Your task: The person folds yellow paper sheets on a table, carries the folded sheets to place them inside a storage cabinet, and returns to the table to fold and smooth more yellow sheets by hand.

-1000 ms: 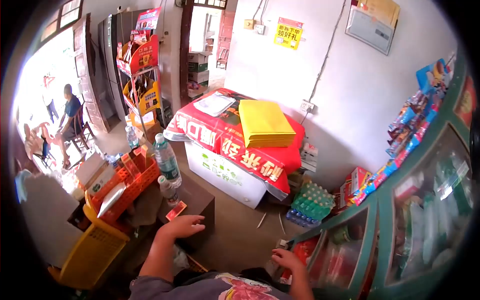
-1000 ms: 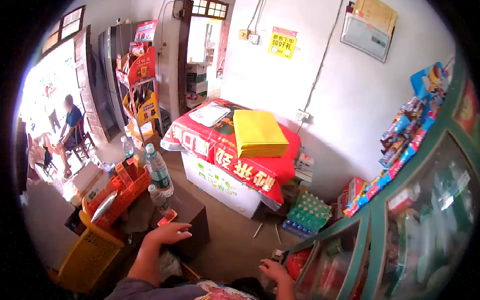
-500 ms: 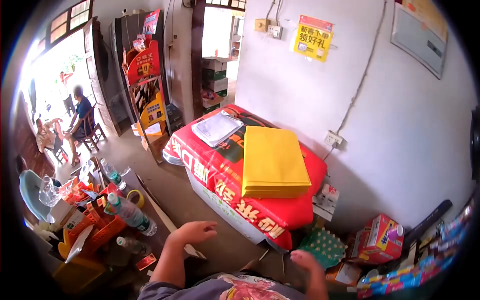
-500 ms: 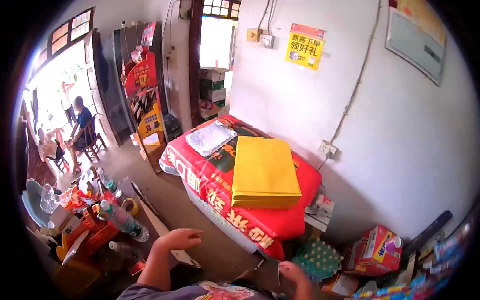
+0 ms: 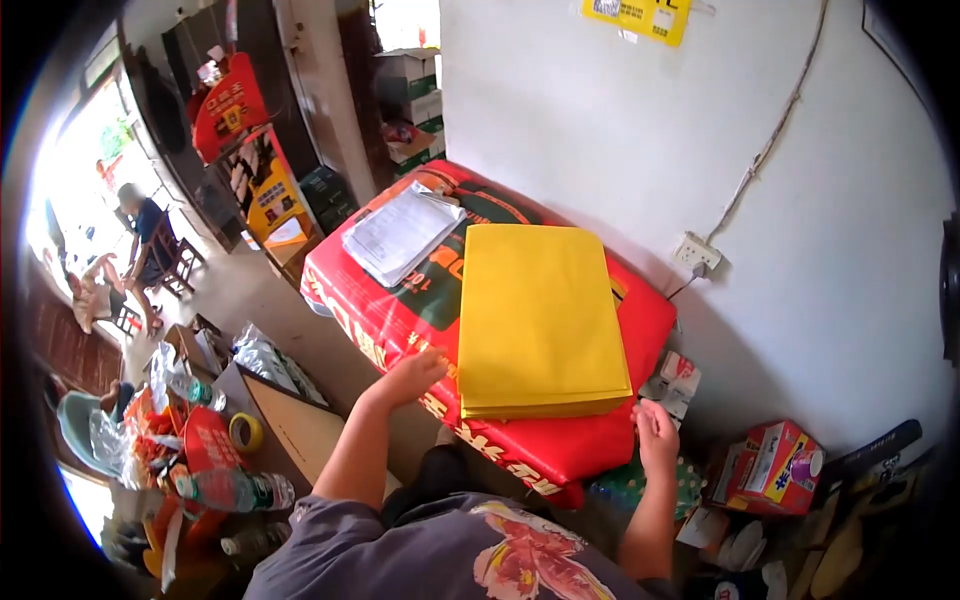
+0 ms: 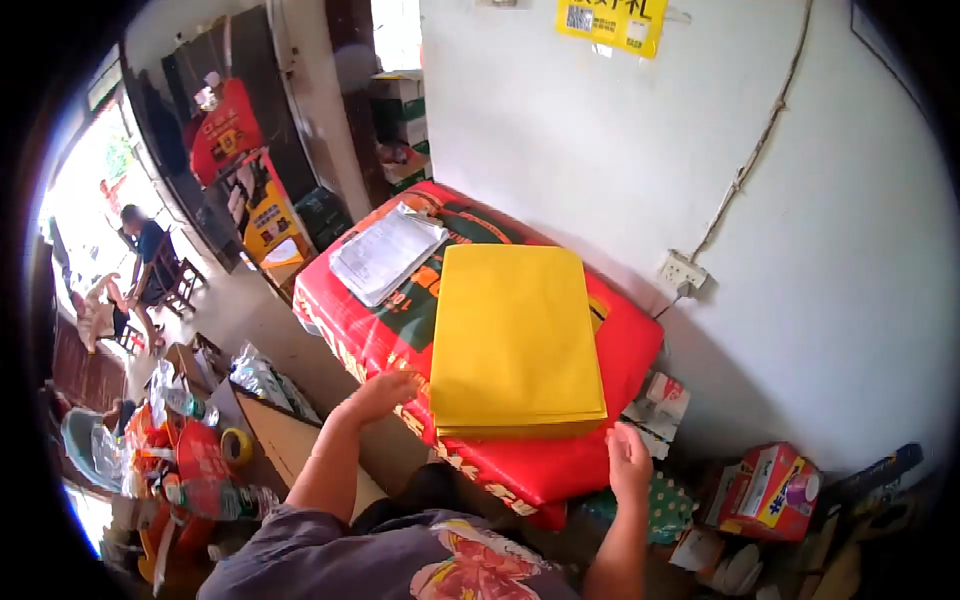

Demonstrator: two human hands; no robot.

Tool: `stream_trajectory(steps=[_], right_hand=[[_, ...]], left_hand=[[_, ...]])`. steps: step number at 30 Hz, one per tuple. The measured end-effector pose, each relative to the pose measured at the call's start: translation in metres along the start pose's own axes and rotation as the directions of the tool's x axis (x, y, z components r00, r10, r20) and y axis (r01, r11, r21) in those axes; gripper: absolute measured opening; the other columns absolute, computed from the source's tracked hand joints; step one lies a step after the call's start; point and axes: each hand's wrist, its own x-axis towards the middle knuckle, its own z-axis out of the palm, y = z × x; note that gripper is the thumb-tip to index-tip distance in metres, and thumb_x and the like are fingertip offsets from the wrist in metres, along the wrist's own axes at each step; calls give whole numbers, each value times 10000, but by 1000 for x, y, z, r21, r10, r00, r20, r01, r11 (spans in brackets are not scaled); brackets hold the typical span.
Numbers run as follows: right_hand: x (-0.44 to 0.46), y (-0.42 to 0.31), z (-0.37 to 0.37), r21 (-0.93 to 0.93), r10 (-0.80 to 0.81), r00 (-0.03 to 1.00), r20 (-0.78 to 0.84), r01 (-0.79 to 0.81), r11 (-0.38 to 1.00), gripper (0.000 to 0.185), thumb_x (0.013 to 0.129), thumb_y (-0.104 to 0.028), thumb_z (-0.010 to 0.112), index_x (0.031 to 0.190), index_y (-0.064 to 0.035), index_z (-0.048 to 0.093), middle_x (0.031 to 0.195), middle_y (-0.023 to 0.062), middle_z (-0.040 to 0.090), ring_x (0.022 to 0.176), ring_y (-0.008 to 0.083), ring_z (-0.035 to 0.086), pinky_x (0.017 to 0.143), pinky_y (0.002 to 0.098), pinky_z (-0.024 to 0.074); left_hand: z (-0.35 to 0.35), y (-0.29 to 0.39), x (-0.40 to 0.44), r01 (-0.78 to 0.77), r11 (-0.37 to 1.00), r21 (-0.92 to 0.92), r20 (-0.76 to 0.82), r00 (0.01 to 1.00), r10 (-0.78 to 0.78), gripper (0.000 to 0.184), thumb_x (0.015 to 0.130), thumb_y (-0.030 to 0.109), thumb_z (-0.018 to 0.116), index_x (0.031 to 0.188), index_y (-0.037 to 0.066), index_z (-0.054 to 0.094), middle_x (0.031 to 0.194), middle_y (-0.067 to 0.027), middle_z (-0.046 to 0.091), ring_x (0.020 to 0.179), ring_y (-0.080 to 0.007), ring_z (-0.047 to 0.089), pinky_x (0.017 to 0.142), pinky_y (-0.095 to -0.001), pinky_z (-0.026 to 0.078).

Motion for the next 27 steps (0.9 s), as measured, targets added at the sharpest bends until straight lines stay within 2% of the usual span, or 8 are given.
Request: stream_trajectory(steps=[5, 10, 11, 12, 14, 17, 23, 27], right_hand=[[-25, 1, 18, 32, 339, 938, 67, -341, 939, 268, 1057, -232, 593, 1209, -15, 634, 966, 150, 753, 792, 241, 739, 745, 354, 593], [-55, 16, 120, 320, 580, 716, 387, -695, 644, 596, 1057, -384, 572, 1519, -72, 364, 1242, 215, 681, 1108, 370, 693, 899, 453, 565], [-60, 16, 142, 403, 565, 730, 385, -683, 609, 661, 1048, -402, 582, 1553, -84, 297, 1345, 205, 616, 1188, 376, 646, 949, 476, 537], [-62, 14, 160, 485, 546, 748, 377, -662, 571, 731, 1039, -420, 591, 1586, -96, 230, 1449, 196, 552, 1268, 383, 599, 999, 500, 510], [-62, 6, 186, 589, 550, 771, 320, -617, 522, 739, 1030, -422, 607, 1585, -98, 242, 1480, 172, 523, 1276, 363, 592, 1011, 509, 495], [-58, -18, 206, 653, 630, 750, 203, -583, 483, 740, 1013, -414, 643, 1571, -88, 281, 1487, 140, 513, 1259, 328, 598, 1011, 507, 492], [-49, -17, 235, 637, 643, 764, 56, -523, 566, 673, 1000, -342, 687, 1508, -26, 379, 1395, 118, 567, 1206, 266, 614, 964, 433, 542], [-58, 14, 243, 675, 616, 788, 15, -462, 575, 637, 1005, -285, 681, 1499, -8, 388, 1377, 118, 574, 1201, 239, 611, 958, 411, 554]], left_hand=[[-40, 2, 146, -190, 981, 29, -200, 961, 192, 481, 1010, 273, 584, 1402, -3, 543, 1349, -243, 613, 1294, -350, 573, 1085, -405, 452], [-57, -44, 340, -531, 717, 450, -267, 687, 676, 429, 989, 272, 598, 1319, -2, 591, 1314, -256, 620, 1259, -416, 571, 1069, -467, 463], [-67, -24, 357, -539, 600, 592, -77, 703, 707, 431, 989, 284, 591, 1311, -3, 599, 1325, -251, 620, 1270, -416, 566, 1076, -473, 457], [-72, -5, 369, -556, 444, 702, 116, 705, 699, 433, 989, 295, 584, 1303, -3, 607, 1337, -246, 619, 1280, -417, 562, 1083, -480, 451], [-71, 29, 387, -567, 595, 569, 173, 790, 588, 509, 1023, 381, 503, 1341, -2, 604, 1411, -227, 592, 1308, -420, 548, 1112, -484, 423], [-56, 72, 410, -173, 904, 390, 373, 928, 17, 723, 1050, 592, 311, 1393, 25, 600, 1483, -196, 558, 1384, -413, 494, 1179, -465, 338], [-32, 112, 398, -11, 966, 260, 526, 840, -132, 764, 1043, 636, 341, 1476, 34, 526, 1487, -200, 557, 1431, -359, 464, 1195, -419, 305], [-36, 108, 404, -214, 959, 186, 623, 781, 53, 699, 1071, 565, 352, 1493, 30, 505, 1544, -188, 503, 1461, -345, 432, 1200, -404, 314]])
